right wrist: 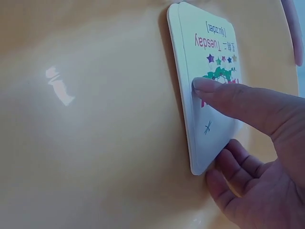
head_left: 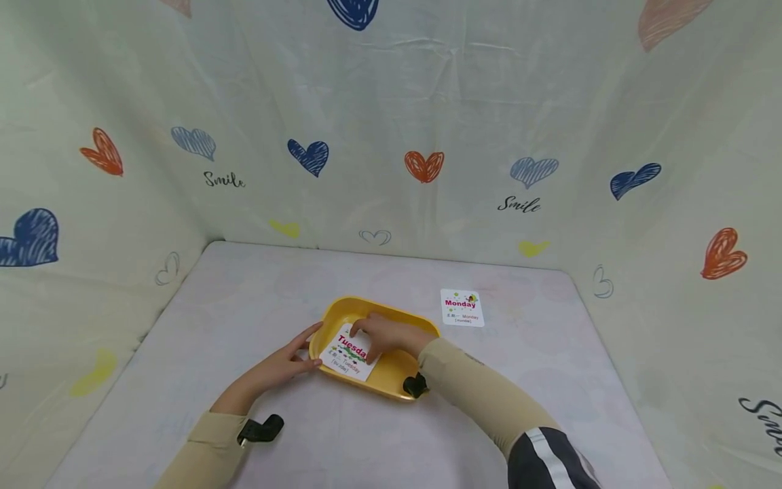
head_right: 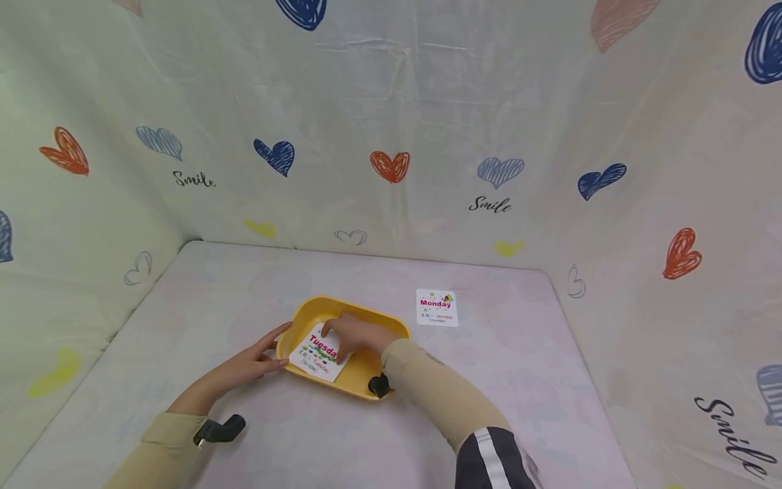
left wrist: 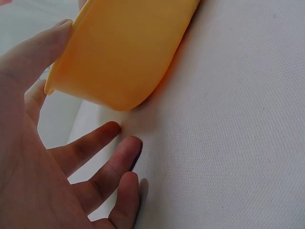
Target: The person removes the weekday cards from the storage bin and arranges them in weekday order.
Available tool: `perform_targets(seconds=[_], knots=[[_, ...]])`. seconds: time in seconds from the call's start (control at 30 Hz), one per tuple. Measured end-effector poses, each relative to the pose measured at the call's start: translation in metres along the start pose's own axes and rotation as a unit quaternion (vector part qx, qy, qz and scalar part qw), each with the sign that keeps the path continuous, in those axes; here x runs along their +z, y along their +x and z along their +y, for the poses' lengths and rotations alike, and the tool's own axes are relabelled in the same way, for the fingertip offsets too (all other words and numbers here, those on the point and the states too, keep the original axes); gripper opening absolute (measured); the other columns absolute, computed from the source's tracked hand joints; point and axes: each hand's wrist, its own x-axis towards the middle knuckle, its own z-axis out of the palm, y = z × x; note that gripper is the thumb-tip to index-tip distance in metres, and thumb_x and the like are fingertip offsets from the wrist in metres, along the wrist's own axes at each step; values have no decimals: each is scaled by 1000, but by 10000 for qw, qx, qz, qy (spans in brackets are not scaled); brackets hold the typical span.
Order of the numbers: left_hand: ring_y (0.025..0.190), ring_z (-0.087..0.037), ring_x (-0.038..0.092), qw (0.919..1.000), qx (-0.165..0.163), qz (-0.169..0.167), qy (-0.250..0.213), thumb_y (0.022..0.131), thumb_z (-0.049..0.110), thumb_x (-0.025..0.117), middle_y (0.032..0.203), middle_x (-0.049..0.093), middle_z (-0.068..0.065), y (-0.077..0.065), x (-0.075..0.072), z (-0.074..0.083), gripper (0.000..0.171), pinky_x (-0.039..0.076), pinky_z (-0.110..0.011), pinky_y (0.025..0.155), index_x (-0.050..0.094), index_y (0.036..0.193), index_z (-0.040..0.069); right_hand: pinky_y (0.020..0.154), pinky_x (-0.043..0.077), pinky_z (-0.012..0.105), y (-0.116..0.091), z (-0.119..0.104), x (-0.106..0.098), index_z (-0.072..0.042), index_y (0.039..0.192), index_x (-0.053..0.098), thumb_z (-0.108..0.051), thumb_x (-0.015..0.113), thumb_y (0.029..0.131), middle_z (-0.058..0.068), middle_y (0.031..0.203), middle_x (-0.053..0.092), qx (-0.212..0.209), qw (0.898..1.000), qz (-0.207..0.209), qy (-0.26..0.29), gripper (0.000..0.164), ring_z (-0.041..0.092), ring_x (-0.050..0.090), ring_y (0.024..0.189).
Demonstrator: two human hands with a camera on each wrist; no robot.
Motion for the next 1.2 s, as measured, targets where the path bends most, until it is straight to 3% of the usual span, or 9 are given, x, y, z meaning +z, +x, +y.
perform_targets(seconds=[0.6,0.97,1.2], knots=[[85,-21,55,10000,-22,5,-23,91,33,70,135,48,-18,-1,0,4,79,43,-37,78,24,155,28,85,41,22,-2,-10,-4,-18,111,63,-9,85,75,1,105,46,-54,9994,110,-328,43,15,45,95],[85,-21,55,10000,-4,-11,19,91,34,70,135,48,-20,0,-1,2,80,42,-37,77,24,156,26,86,44,23,-4,-4,-12,-19,106,67,-1,79,80,-2,108,54,-233,9990,324,194,34,14,49,96],[85,-21,55,10000,62,-17,-17,91,32,70,134,48,-20,1,-1,2,80,42,-36,75,24,156,25,75,45,22,-5,3,-20,-19,103,69,-2,81,78,-2,92,57,-316,9961,328,754,32,14,50,86]])
